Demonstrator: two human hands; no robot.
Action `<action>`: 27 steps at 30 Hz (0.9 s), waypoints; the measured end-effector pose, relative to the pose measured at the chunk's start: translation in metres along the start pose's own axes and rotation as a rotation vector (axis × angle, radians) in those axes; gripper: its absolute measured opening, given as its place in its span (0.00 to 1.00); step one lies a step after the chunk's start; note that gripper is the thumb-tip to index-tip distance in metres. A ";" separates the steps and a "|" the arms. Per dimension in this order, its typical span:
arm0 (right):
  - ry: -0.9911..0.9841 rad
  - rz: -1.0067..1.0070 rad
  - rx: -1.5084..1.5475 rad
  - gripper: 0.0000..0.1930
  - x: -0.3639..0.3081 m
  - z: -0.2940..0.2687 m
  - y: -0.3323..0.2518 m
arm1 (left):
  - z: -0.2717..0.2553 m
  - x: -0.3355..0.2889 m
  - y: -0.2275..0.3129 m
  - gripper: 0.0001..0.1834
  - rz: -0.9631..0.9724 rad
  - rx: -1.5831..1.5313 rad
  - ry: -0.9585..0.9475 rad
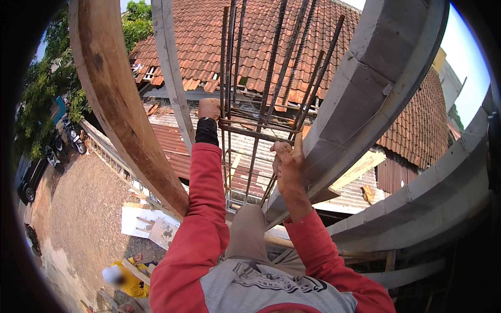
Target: The person is assembling a rebar cage on a construction site. They use a wooden stick to position and align the vertical and horizontal steel bars, securing the structure.
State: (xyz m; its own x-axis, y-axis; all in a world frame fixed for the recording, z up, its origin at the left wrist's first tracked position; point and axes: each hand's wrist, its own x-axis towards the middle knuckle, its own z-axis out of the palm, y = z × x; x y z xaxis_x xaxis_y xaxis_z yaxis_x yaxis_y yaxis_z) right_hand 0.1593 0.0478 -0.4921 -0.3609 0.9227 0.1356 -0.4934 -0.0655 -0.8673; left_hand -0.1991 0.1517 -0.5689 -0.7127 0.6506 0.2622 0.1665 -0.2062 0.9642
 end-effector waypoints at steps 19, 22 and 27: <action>0.185 0.047 0.136 0.11 0.007 0.002 -0.019 | -0.008 -0.030 0.042 0.14 -0.174 -0.093 -0.307; 0.101 0.134 0.168 0.11 0.002 0.009 -0.011 | -0.006 -0.033 0.049 0.19 -0.036 0.327 -0.152; 0.006 0.334 0.269 0.12 0.027 0.027 0.007 | -0.006 -0.047 0.070 0.24 -0.188 0.522 -0.051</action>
State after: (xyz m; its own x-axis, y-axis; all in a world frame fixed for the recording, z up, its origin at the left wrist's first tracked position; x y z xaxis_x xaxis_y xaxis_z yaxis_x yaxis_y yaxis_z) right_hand 0.1248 0.0621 -0.4812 -0.5318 0.8361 -0.1343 -0.5397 -0.4569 -0.7070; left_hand -0.1581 0.1026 -0.5135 -0.7311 0.6783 0.0731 0.3644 0.2978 0.8823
